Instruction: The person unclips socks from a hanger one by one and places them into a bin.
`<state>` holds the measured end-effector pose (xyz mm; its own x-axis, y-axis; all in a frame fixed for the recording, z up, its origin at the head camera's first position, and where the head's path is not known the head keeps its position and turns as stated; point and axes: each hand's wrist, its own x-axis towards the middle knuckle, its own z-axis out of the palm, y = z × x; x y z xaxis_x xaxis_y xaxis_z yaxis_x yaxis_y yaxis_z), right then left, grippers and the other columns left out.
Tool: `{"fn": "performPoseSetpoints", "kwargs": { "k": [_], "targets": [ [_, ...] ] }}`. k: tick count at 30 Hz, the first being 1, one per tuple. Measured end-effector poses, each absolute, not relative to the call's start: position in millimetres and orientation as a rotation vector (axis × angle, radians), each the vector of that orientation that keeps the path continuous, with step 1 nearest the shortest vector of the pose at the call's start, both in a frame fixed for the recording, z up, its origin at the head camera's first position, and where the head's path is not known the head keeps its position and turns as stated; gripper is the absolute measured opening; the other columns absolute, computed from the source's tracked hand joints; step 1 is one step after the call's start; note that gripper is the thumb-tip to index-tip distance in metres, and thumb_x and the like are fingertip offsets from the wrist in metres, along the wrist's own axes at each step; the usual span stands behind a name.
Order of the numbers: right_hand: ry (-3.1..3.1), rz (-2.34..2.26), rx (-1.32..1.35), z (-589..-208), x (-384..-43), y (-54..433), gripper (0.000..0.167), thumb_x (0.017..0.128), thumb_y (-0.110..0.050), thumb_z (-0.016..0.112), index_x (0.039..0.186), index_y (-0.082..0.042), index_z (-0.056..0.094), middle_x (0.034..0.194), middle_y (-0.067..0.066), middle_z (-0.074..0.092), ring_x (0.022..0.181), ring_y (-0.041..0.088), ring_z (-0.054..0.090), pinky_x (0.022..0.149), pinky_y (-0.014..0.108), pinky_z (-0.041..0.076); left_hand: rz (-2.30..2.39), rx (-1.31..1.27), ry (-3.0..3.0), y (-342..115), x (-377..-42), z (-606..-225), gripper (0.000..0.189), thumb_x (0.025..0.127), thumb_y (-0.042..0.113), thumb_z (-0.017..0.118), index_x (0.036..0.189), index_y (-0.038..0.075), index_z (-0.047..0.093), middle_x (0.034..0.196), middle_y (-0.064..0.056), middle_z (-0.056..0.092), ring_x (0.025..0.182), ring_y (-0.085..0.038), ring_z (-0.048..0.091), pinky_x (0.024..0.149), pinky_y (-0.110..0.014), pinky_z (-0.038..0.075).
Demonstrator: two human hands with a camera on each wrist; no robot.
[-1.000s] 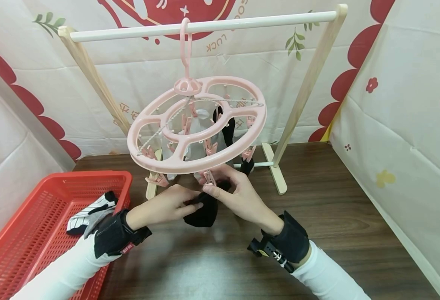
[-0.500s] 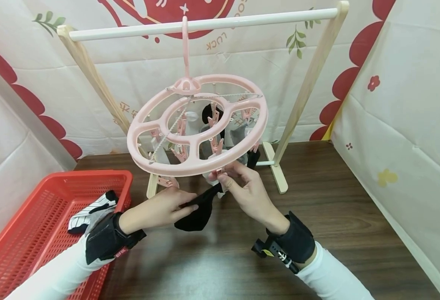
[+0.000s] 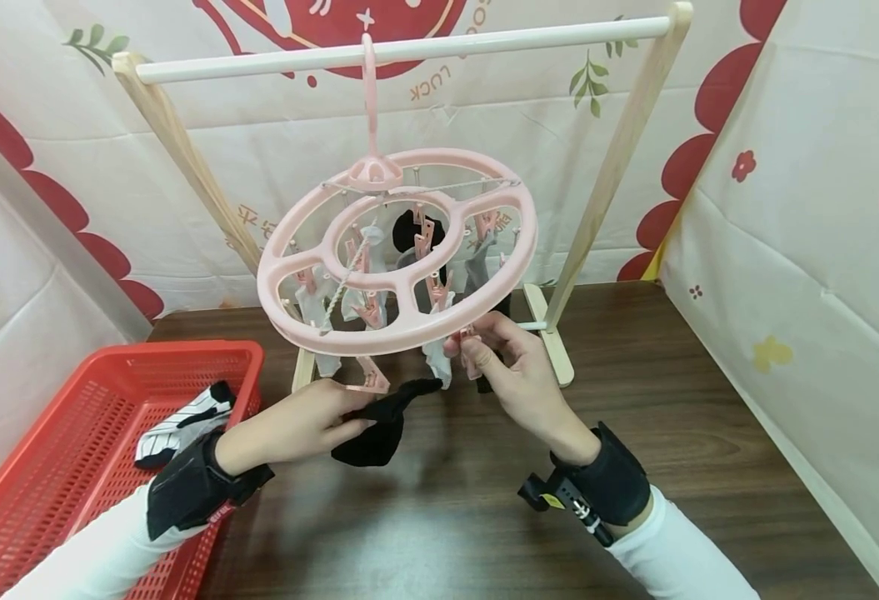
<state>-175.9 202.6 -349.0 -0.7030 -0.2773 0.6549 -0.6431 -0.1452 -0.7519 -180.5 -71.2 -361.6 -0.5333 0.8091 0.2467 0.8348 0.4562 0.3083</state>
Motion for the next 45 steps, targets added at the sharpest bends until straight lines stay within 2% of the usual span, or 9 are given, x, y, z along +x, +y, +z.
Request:
{"fn": "performPoseSetpoints", "kwargs": {
  "k": [8, 13, 19, 24, 27, 32, 37, 41, 45],
  "targets": [
    [-1.889, 1.919, 1.040, -349, -178, 213, 0.013, 0.096, 0.005, 0.050, 0.107, 0.012, 0.053, 0.093, 0.016, 0.064, 0.074, 0.018, 0.056, 0.064, 0.024, 0.046, -0.639, -1.449, -2.577, -88, -184, -352, 0.011, 0.086, 0.007, 0.066, 0.081, 0.012, 0.057, 0.071, 0.008, 0.051, 0.066, -0.009, 0.049, 0.064, -0.029, 0.044],
    [-1.972, 1.857, 0.996, -351, -179, 217, 0.016, 0.094, 0.006, 0.055, 0.109, 0.007, 0.057, 0.094, 0.017, 0.064, 0.080, 0.018, 0.060, 0.067, 0.024, 0.047, -0.632, -1.407, -2.618, -99, -183, -346, 0.009, 0.085, 0.005, 0.065, 0.083, 0.011, 0.058, 0.074, 0.008, 0.050, 0.071, -0.012, 0.049, 0.066, -0.030, 0.044],
    [-1.966, 1.828, 0.971, -358, -181, 217, 0.025, 0.089, 0.008, 0.061, 0.114, 0.002, 0.058, 0.097, 0.014, 0.064, 0.088, 0.018, 0.062, 0.077, 0.024, 0.049, -0.636, -1.316, -2.701, -111, -181, -344, 0.007, 0.085, 0.005, 0.064, 0.085, 0.011, 0.059, 0.073, 0.008, 0.047, 0.069, -0.013, 0.049, 0.065, -0.031, 0.042],
    [-2.003, 1.803, 0.955, -366, -183, 215, 0.031, 0.086, 0.016, 0.058, 0.116, 0.007, 0.055, 0.100, 0.012, 0.065, 0.089, 0.015, 0.062, 0.080, 0.023, 0.048, -0.656, -1.307, -2.685, -121, -181, -344, 0.016, 0.084, 0.003, 0.062, 0.078, 0.013, 0.052, 0.066, 0.011, 0.036, 0.062, -0.010, 0.042, 0.060, -0.028, 0.038],
    [-2.040, 1.792, 0.966, -373, -185, 215, 0.027, 0.085, 0.019, 0.058, 0.110, 0.008, 0.054, 0.101, 0.013, 0.064, 0.093, 0.016, 0.062, 0.080, 0.023, 0.048, -0.699, -1.304, -2.667, -127, -181, -343, 0.022, 0.084, 0.001, 0.062, 0.075, 0.014, 0.047, 0.065, 0.012, 0.028, 0.059, -0.008, 0.036, 0.057, -0.025, 0.035],
    [-2.172, 1.738, 0.923, -389, -186, 219, 0.023, 0.086, 0.014, 0.060, 0.106, 0.003, 0.056, 0.106, 0.017, 0.062, 0.095, 0.019, 0.060, 0.081, 0.024, 0.047, -0.722, -1.268, -2.636, -139, -180, -340, 0.021, 0.082, -0.002, 0.062, 0.076, 0.014, 0.049, 0.063, 0.011, 0.032, 0.059, -0.007, 0.036, 0.057, -0.026, 0.035],
    [-2.282, 1.690, 0.876, -406, -186, 223, 0.023, 0.088, 0.009, 0.062, 0.110, 0.001, 0.059, 0.112, 0.019, 0.061, 0.095, 0.023, 0.061, 0.083, 0.026, 0.047, -0.761, -1.212, -2.639, -151, -179, -338, 0.021, 0.082, -0.004, 0.061, 0.078, 0.014, 0.052, 0.064, 0.012, 0.038, 0.060, -0.007, 0.039, 0.057, -0.026, 0.036],
    [-2.350, 1.650, 0.882, -415, -185, 225, 0.031, 0.088, 0.006, 0.063, 0.118, 0.003, 0.058, 0.105, 0.013, 0.064, 0.092, 0.018, 0.061, 0.082, 0.025, 0.047, -0.789, -1.152, -2.621, -165, -179, -335, 0.022, 0.082, -0.006, 0.061, 0.078, 0.014, 0.054, 0.064, 0.013, 0.039, 0.058, -0.005, 0.039, 0.054, -0.025, 0.036],
    [-2.395, 1.640, 0.902, -420, -184, 225, 0.030, 0.090, 0.004, 0.062, 0.119, 0.002, 0.057, 0.102, 0.008, 0.064, 0.092, 0.015, 0.061, 0.082, 0.026, 0.047, -0.809, -1.081, -2.608, -180, -177, -331, 0.023, 0.081, -0.008, 0.060, 0.080, 0.015, 0.056, 0.065, 0.014, 0.040, 0.055, -0.003, 0.039, 0.049, -0.023, 0.036]
  ]
}}
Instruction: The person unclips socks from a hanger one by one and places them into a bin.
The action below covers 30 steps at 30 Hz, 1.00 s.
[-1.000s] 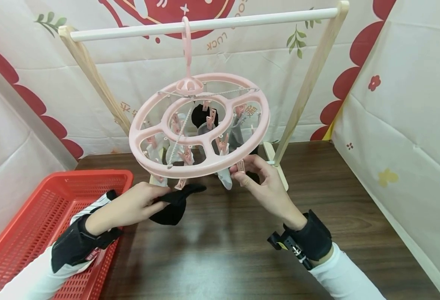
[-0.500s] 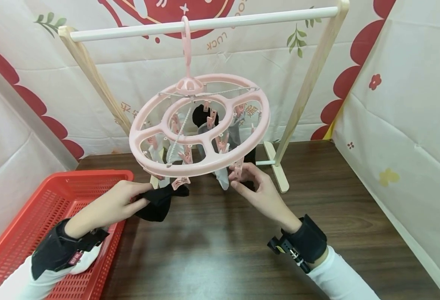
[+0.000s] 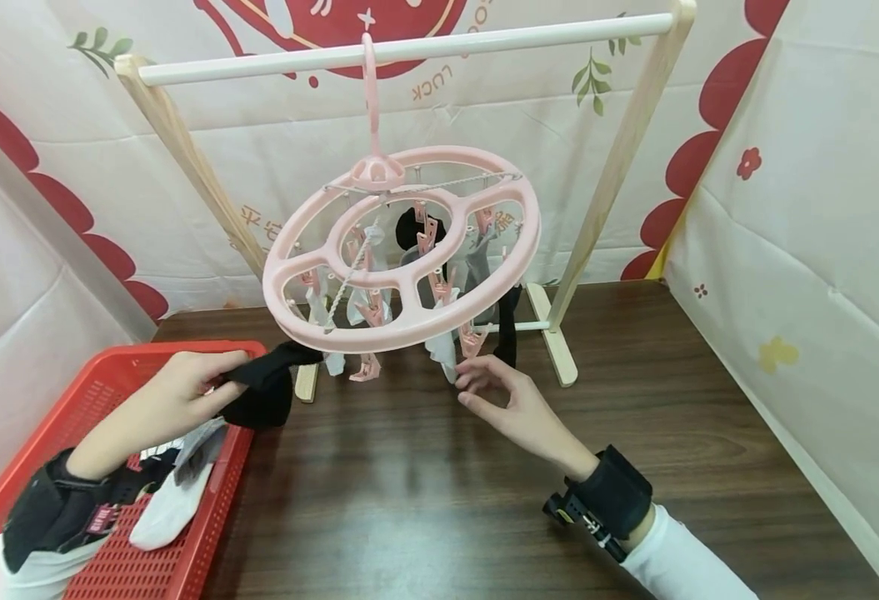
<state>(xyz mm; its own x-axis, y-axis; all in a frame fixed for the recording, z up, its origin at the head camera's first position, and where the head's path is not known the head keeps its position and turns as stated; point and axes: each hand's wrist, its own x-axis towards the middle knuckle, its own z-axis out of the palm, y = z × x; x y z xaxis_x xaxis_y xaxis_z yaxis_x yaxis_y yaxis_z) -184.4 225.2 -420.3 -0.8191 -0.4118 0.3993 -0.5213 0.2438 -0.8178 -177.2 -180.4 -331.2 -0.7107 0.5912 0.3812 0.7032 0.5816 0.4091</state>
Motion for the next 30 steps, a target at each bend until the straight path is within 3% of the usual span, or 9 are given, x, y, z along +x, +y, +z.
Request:
{"fn": "performPoseSetpoints", "kwargs": {
  "k": [10, 16, 21, 25, 30],
  "targets": [
    [-2.467, 1.643, 0.931, -432, -182, 221, 0.027, 0.090, -0.001, 0.064, 0.117, -0.006, 0.061, 0.102, 0.002, 0.064, 0.091, 0.017, 0.062, 0.082, 0.030, 0.048, -0.651, -0.875, -2.622, -224, -176, -337, 0.016, 0.081, -0.005, 0.066, 0.087, 0.009, 0.062, 0.059, 0.014, 0.035, 0.049, 0.000, 0.032, 0.045, -0.024, 0.030],
    [-2.526, 1.660, 0.921, -437, -182, 221, 0.025, 0.091, -0.004, 0.065, 0.115, -0.006, 0.061, 0.102, 0.001, 0.065, 0.091, 0.017, 0.062, 0.081, 0.029, 0.048, -0.551, -0.768, -2.594, -251, -179, -342, 0.020, 0.079, -0.005, 0.069, 0.097, 0.003, 0.067, 0.062, 0.010, 0.045, 0.051, -0.002, 0.033, 0.047, -0.025, 0.029],
    [-2.541, 1.661, 0.928, -440, -181, 223, 0.024, 0.091, -0.003, 0.064, 0.115, -0.004, 0.061, 0.102, 0.002, 0.065, 0.090, 0.017, 0.062, 0.080, 0.028, 0.048, -0.465, -0.659, -2.638, -270, -179, -345, 0.015, 0.078, -0.005, 0.068, 0.089, 0.006, 0.066, 0.062, 0.009, 0.043, 0.053, -0.004, 0.033, 0.050, -0.027, 0.028],
    [-2.546, 1.653, 0.945, -442, -182, 223, 0.024, 0.091, -0.004, 0.064, 0.115, -0.003, 0.061, 0.103, 0.004, 0.065, 0.091, 0.017, 0.062, 0.080, 0.029, 0.048, -0.431, -0.579, -2.693, -279, -179, -348, 0.014, 0.079, -0.004, 0.067, 0.079, 0.008, 0.061, 0.062, 0.006, 0.047, 0.056, -0.009, 0.039, 0.050, -0.030, 0.031],
    [-2.540, 1.661, 0.942, -443, -183, 225, 0.024, 0.091, -0.003, 0.063, 0.116, -0.001, 0.061, 0.105, 0.011, 0.065, 0.092, 0.018, 0.062, 0.081, 0.029, 0.049, -0.404, -0.514, -2.731, -281, -178, -348, 0.009, 0.080, -0.003, 0.068, 0.080, 0.006, 0.063, 0.068, -0.003, 0.060, 0.060, -0.021, 0.056, 0.053, -0.039, 0.042]
  ]
}}
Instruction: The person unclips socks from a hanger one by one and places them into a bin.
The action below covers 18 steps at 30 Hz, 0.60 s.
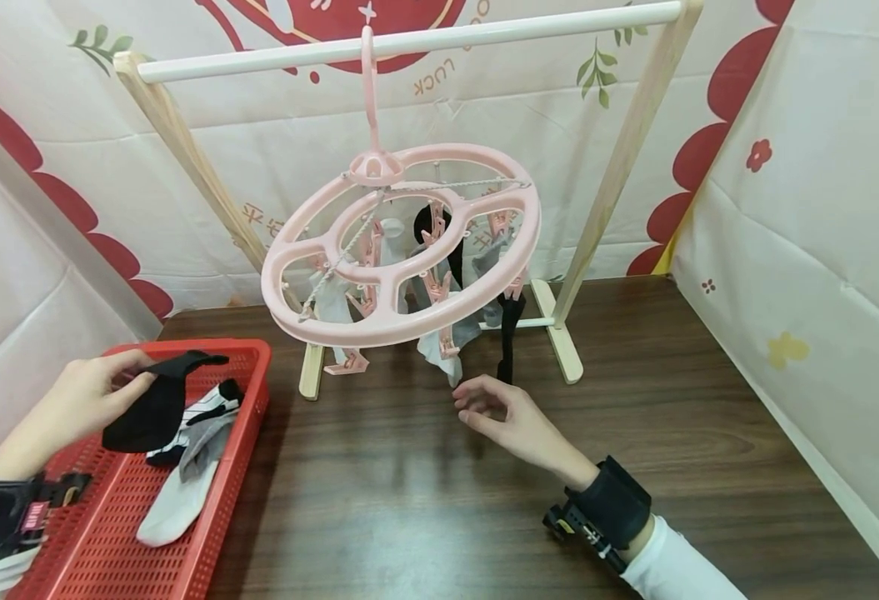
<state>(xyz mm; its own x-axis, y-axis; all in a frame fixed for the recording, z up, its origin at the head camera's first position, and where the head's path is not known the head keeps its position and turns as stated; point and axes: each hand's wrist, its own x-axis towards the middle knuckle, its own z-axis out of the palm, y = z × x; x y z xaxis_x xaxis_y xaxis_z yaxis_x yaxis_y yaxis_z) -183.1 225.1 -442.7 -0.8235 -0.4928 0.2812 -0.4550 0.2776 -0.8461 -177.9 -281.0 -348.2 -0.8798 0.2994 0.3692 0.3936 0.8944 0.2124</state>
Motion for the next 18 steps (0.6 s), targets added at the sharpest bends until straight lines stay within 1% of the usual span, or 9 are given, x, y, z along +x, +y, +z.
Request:
{"fn": "performPoseSetpoints", "kwargs": {
  "k": [2, 4, 7, 11, 15, 18],
  "targets": [
    [2.482, -1.625, -0.913, -443, -183, 227, 0.024, 0.092, -0.003, 0.062, 0.115, -0.002, 0.061, 0.105, 0.011, 0.065, 0.091, 0.017, 0.062, 0.080, 0.029, 0.049, -0.403, -0.501, -2.746, -281, -177, -347, 0.007, 0.080, -0.002, 0.067, 0.081, 0.004, 0.064, 0.070, -0.005, 0.062, 0.062, -0.024, 0.059, 0.054, -0.041, 0.044],
    [2.477, -1.628, -0.910, -443, -183, 228, 0.023, 0.092, -0.002, 0.062, 0.115, -0.003, 0.061, 0.105, 0.011, 0.065, 0.091, 0.018, 0.062, 0.080, 0.029, 0.049, -0.404, -0.491, -2.767, -281, -176, -346, 0.006, 0.081, -0.002, 0.067, 0.084, 0.002, 0.064, 0.070, -0.005, 0.063, 0.063, -0.024, 0.060, 0.054, -0.040, 0.045],
    [2.469, -1.635, -0.911, -444, -182, 230, 0.023, 0.092, -0.002, 0.062, 0.115, -0.002, 0.061, 0.104, 0.007, 0.065, 0.090, 0.018, 0.062, 0.079, 0.028, 0.049, -0.422, -0.496, -2.790, -278, -175, -344, 0.006, 0.082, -0.002, 0.067, 0.087, 0.001, 0.064, 0.071, -0.003, 0.063, 0.065, -0.024, 0.060, 0.056, -0.040, 0.047],
    [2.456, -1.650, -0.908, -444, -181, 231, 0.024, 0.091, -0.001, 0.062, 0.115, 0.002, 0.060, 0.104, 0.007, 0.064, 0.090, 0.018, 0.062, 0.079, 0.028, 0.049, -0.443, -0.526, -2.799, -269, -177, -344, 0.007, 0.082, -0.001, 0.067, 0.088, 0.001, 0.064, 0.073, -0.003, 0.064, 0.068, -0.025, 0.062, 0.059, -0.042, 0.048],
    [2.436, -1.658, -0.893, -443, -181, 232, 0.024, 0.091, -0.001, 0.062, 0.115, 0.003, 0.059, 0.105, 0.014, 0.064, 0.090, 0.020, 0.062, 0.079, 0.028, 0.050, -0.483, -0.571, -2.802, -261, -180, -346, 0.006, 0.084, -0.001, 0.066, 0.088, 0.002, 0.064, 0.071, 0.000, 0.063, 0.066, -0.023, 0.062, 0.056, -0.038, 0.048],
    [2.432, -1.658, -0.891, -444, -181, 233, 0.024, 0.091, -0.001, 0.062, 0.115, 0.002, 0.060, 0.105, 0.015, 0.063, 0.090, 0.020, 0.062, 0.079, 0.027, 0.050, -0.517, -0.585, -2.819, -252, -184, -346, 0.005, 0.085, 0.000, 0.065, 0.089, 0.001, 0.064, 0.072, -0.002, 0.063, 0.066, -0.023, 0.062, 0.058, -0.040, 0.050]
  ]
}}
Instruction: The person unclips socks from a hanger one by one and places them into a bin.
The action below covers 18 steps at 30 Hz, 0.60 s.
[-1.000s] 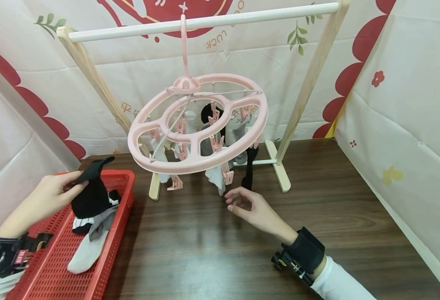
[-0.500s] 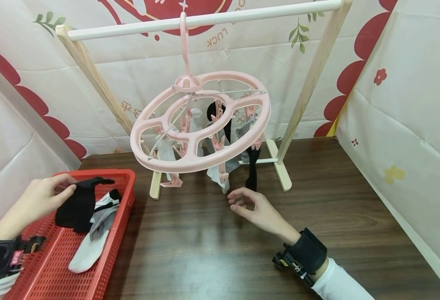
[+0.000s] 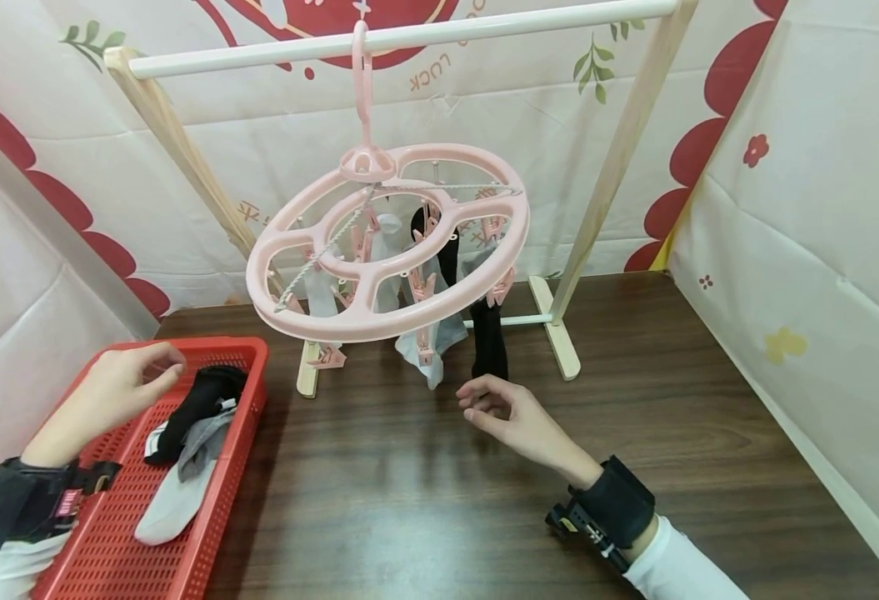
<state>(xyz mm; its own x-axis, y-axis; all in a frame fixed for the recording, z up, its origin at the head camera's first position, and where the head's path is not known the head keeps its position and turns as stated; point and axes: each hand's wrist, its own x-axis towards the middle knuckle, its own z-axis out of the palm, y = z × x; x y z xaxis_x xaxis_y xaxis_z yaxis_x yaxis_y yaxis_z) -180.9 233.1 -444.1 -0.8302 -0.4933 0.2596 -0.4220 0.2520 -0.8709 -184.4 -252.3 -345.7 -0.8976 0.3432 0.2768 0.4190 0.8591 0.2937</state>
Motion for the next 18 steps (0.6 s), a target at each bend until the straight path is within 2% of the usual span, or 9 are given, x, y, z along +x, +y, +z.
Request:
{"fn": "performPoseSetpoints", "kwargs": {
  "k": [6, 13, 18],
  "targets": [
    [2.436, -1.661, -0.899, -445, -180, 235, 0.023, 0.091, 0.000, 0.063, 0.114, 0.001, 0.060, 0.104, 0.007, 0.064, 0.090, 0.020, 0.062, 0.079, 0.028, 0.050, -0.551, -0.547, -2.854, -231, -198, -350, 0.006, 0.085, 0.004, 0.063, 0.090, 0.001, 0.064, 0.072, -0.005, 0.063, 0.065, -0.022, 0.061, 0.057, -0.040, 0.050],
    [2.420, -1.668, -0.896, -446, -178, 236, 0.023, 0.091, 0.000, 0.062, 0.114, 0.004, 0.059, 0.104, 0.008, 0.064, 0.089, 0.018, 0.062, 0.078, 0.031, 0.051, -0.611, -0.581, -2.839, -205, -215, -354, 0.009, 0.085, 0.003, 0.059, 0.090, 0.001, 0.066, 0.068, -0.002, 0.061, 0.059, -0.018, 0.052, 0.055, -0.035, 0.043],
    [2.410, -1.680, -0.888, -446, -177, 237, 0.024, 0.091, 0.001, 0.061, 0.114, 0.007, 0.058, 0.104, 0.013, 0.064, 0.089, 0.018, 0.062, 0.077, 0.029, 0.051, -0.617, -0.613, -2.806, -186, -224, -355, 0.010, 0.085, 0.003, 0.060, 0.089, 0.000, 0.068, 0.075, -0.008, 0.066, 0.068, -0.024, 0.062, 0.064, -0.044, 0.050]
  ]
}}
